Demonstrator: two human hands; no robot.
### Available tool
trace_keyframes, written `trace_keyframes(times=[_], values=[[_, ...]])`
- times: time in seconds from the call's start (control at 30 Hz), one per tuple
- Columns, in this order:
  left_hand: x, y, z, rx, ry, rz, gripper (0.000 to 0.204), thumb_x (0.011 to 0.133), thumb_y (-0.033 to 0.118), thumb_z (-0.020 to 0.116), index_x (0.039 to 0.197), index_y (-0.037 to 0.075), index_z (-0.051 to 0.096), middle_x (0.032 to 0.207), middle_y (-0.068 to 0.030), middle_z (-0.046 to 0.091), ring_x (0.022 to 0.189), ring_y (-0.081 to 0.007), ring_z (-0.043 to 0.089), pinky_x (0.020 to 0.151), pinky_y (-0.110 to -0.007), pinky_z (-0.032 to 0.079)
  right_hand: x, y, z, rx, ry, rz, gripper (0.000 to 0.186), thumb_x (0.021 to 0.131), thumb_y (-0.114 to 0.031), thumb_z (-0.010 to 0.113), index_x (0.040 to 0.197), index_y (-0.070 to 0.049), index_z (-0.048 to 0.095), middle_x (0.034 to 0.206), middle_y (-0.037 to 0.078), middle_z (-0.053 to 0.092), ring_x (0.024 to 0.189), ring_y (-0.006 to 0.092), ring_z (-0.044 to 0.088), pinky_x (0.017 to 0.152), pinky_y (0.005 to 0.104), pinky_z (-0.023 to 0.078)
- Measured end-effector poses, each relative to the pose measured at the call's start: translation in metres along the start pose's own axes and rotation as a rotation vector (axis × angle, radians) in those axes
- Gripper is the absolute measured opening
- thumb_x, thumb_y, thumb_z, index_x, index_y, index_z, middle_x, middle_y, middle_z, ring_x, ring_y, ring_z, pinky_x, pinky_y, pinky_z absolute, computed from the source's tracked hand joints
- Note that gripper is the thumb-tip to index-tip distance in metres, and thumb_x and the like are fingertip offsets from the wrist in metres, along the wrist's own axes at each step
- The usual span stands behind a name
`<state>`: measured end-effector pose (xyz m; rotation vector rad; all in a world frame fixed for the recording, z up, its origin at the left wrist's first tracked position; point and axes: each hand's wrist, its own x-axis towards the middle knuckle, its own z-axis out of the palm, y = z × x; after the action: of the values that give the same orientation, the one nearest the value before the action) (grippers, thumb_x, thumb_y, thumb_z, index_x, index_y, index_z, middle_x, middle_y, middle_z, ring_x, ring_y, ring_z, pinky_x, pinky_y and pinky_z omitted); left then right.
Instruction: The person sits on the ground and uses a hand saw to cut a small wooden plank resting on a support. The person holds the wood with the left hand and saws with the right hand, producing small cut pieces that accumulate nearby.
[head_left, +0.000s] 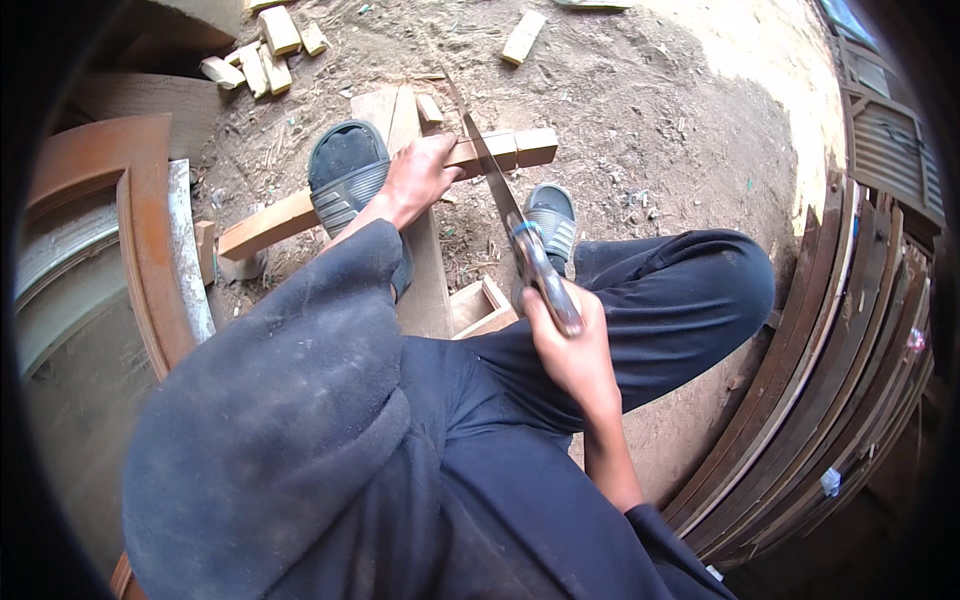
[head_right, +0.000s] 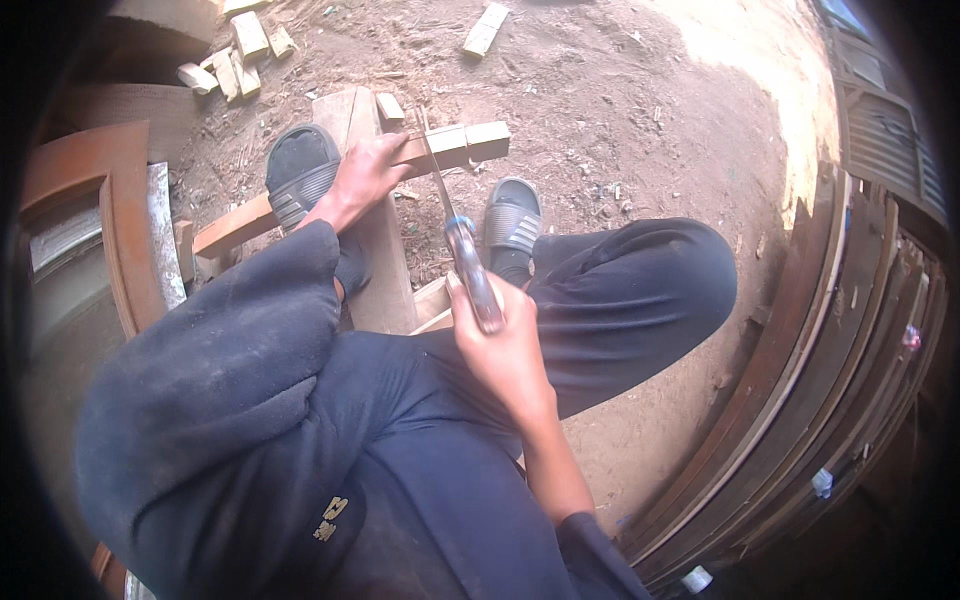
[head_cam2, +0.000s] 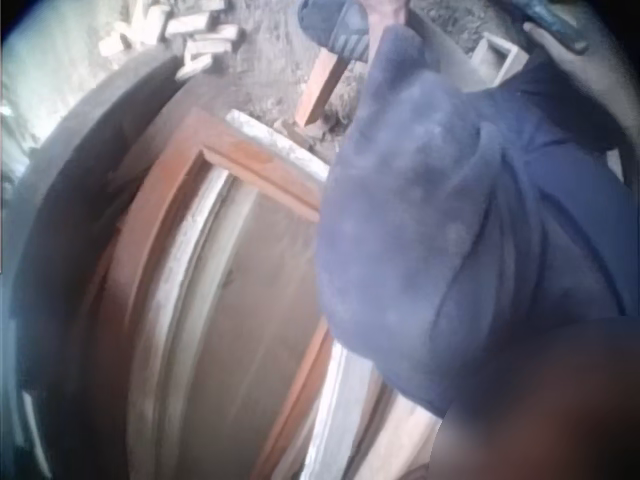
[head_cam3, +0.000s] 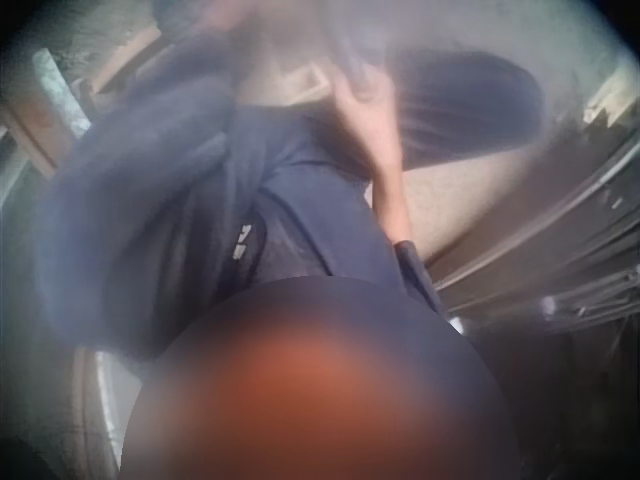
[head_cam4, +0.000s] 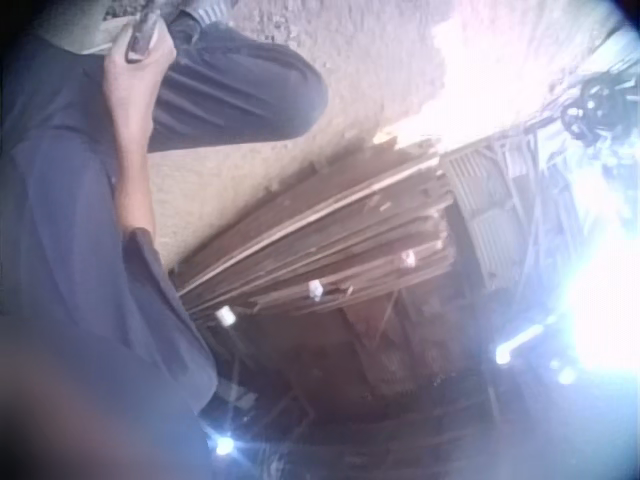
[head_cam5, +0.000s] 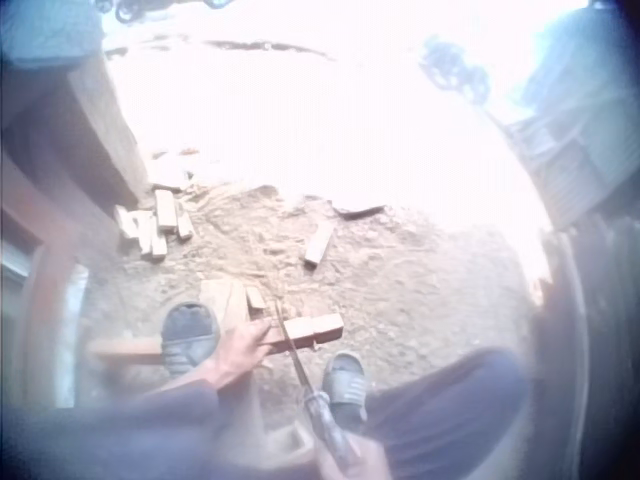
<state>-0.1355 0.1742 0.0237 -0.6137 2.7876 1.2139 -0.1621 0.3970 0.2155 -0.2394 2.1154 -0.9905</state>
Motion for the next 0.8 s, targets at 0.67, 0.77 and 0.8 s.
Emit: trace_keyframes(times=[0.67, 0.77, 0.8], values=[[0.007, -0.006, 0.015, 0.012, -0.029, -0.032, 0.03, 0.074, 0.012, 0.072, 0.101, 0.0, 0.063, 0.089, -0.0196, 0.066, 0.088, -0.0367, 0.065, 0.081, -0.042, 0.053, 0.0, -0.016, 0.001, 0.036, -0.001, 0.065, 0.02, 0.089, -0.008, 0.059, 0.073, 0.001, 0.052, 0.058, -0.004, 0.04, 0.058, 0.0034, 0.034, 0.05, 0.026, 0.031], [-0.009, 0.002, 0.01, 0.165, -0.031, -0.008, 0.037, 0.072, 0.01, 0.071, 0.106, 0.004, 0.058, 0.096, -0.0158, 0.063, 0.09, -0.0347, 0.064, 0.081, -0.043, 0.053, -0.016, -0.009, -0.001, -0.013, -0.025, 0.051, 0.019, 0.088, -0.008, 0.059, 0.074, 0.002, 0.052, 0.058, 0.0, 0.043, 0.059, 0.0044, 0.035, 0.051, 0.0277, 0.034], [-0.011, -0.001, 0.009, 0.145, -0.016, -0.008, 0.039, 0.072, 0.011, 0.07, 0.108, 0.005, 0.057, 0.099, -0.0156, 0.062, 0.092, -0.0354, 0.063, 0.081, -0.043, 0.053, -0.017, -0.011, -0.005, 0.011, -0.032, 0.074, 0.019, 0.088, -0.008, 0.059, 0.074, 0.002, 0.052, 0.058, 0.0, 0.043, 0.059, 0.0045, 0.036, 0.051, 0.0278, 0.034]])
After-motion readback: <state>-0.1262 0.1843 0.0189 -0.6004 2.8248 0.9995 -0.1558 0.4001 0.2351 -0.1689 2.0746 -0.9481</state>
